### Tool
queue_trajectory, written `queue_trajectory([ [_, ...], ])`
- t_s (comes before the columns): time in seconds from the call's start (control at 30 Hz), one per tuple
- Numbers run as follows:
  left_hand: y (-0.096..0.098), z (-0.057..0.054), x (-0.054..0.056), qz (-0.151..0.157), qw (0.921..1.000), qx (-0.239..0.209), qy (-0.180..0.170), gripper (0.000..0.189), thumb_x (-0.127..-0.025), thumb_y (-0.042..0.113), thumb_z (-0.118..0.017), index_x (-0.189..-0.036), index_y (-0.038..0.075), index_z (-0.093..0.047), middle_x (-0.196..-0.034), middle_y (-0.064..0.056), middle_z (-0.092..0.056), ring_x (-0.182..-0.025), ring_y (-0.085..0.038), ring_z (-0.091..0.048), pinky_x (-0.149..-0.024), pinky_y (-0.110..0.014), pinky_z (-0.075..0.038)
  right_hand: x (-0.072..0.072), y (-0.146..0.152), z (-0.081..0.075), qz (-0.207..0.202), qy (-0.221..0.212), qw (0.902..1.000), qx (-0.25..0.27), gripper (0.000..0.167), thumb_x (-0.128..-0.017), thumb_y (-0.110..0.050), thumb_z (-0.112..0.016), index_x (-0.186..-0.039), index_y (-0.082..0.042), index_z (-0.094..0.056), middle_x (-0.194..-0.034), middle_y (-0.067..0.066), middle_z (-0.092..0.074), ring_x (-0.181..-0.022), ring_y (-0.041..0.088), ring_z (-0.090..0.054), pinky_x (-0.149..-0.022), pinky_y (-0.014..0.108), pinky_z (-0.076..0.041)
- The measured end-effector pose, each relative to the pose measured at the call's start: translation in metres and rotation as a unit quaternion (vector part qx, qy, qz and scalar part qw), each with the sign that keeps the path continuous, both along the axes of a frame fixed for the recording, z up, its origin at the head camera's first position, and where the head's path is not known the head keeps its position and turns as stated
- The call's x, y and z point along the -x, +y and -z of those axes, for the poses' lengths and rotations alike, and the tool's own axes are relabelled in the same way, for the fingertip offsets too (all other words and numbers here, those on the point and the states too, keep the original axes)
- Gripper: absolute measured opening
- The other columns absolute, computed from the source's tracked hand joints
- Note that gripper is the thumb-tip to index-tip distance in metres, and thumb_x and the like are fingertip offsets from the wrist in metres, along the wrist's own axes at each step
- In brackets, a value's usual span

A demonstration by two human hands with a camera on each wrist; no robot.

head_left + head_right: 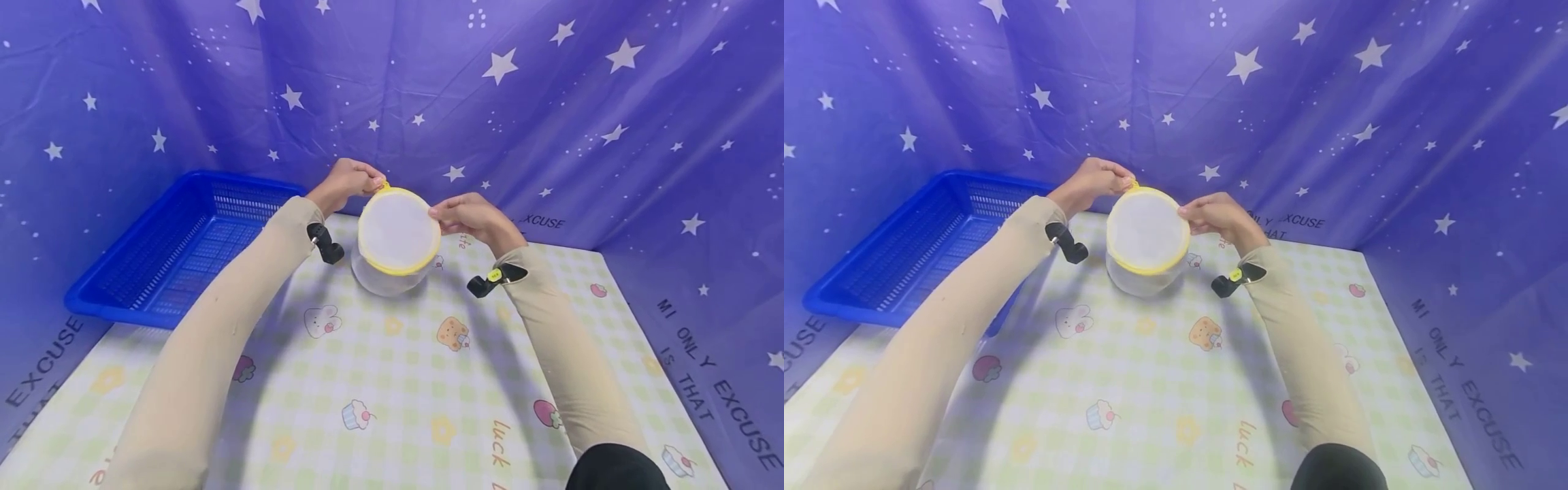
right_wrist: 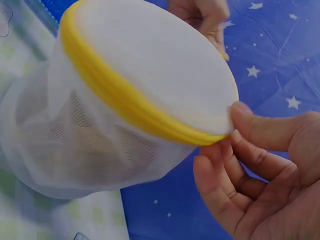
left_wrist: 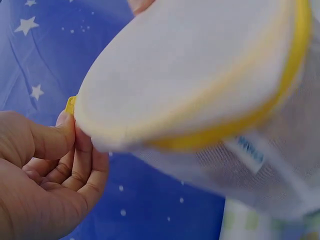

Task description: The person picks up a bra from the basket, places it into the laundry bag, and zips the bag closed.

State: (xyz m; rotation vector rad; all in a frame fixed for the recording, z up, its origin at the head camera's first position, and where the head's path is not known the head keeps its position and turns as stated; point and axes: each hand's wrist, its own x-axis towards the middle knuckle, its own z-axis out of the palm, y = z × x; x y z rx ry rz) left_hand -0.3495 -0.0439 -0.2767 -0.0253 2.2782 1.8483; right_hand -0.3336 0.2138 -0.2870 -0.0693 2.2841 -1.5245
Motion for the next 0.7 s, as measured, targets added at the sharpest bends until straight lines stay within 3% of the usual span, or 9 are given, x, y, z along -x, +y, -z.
queue_trajectory([
  [0.1, 0.007, -0.003, -0.002, 0.008, 0.9999, 0.013, 0.002, 0.020, -0.099, 0.013, -0.067, -0.115, 0.003, -0.074, -0.110, -0.005, -0.071, -0.103, -0.017, -0.068, -0.102, -0.031, -0.056, 0.001, -0.008, -0.006, 0.005, 0.019, 0.9995, -0.023, 0.039, -0.098, -0.019, -0.070, -0.130, 0.002, -0.065, -0.101, 0.000, -0.073, -0.086, 0.011, -0.072, -0.082, 0.026, -0.062],
  [0.27, 0.018, -0.004, -0.004, 0.018, 0.9996, 0.021, 0.002, 0.019, -0.099, 0.012, -0.067, -0.114, 0.004, -0.075, -0.118, -0.009, -0.072, -0.105, -0.019, -0.069, -0.106, -0.036, -0.054, 0.002, -0.020, -0.015, 0.016, 0.043, 0.9978, -0.047, 0.039, -0.097, -0.022, -0.072, -0.129, 0.000, -0.068, -0.104, 0.000, -0.073, -0.083, 0.009, -0.071, -0.081, 0.026, -0.062],
  [0.47, 0.023, -0.001, -0.005, 0.028, 0.9995, 0.014, 0.007, 0.020, -0.098, 0.011, -0.067, -0.114, 0.002, -0.074, -0.121, -0.010, -0.071, -0.109, -0.021, -0.068, -0.106, -0.036, -0.054, 0.004, -0.026, -0.017, 0.016, 0.059, 0.9965, -0.057, 0.036, -0.096, -0.020, -0.073, -0.124, 0.002, -0.070, -0.097, -0.003, -0.073, -0.079, 0.008, -0.070, -0.078, 0.025, -0.060],
  [0.7, 0.021, 0.004, -0.002, 0.019, 0.9997, 0.010, 0.008, 0.020, -0.098, 0.012, -0.068, -0.114, 0.001, -0.074, -0.117, -0.010, -0.071, -0.109, -0.021, -0.067, -0.108, -0.037, -0.053, 0.005, -0.031, -0.016, 0.052, 0.057, 0.9953, -0.058, 0.029, -0.093, -0.016, -0.076, -0.116, 0.003, -0.074, -0.074, -0.010, -0.071, -0.068, 0.006, -0.066, -0.067, 0.019, -0.057],
])
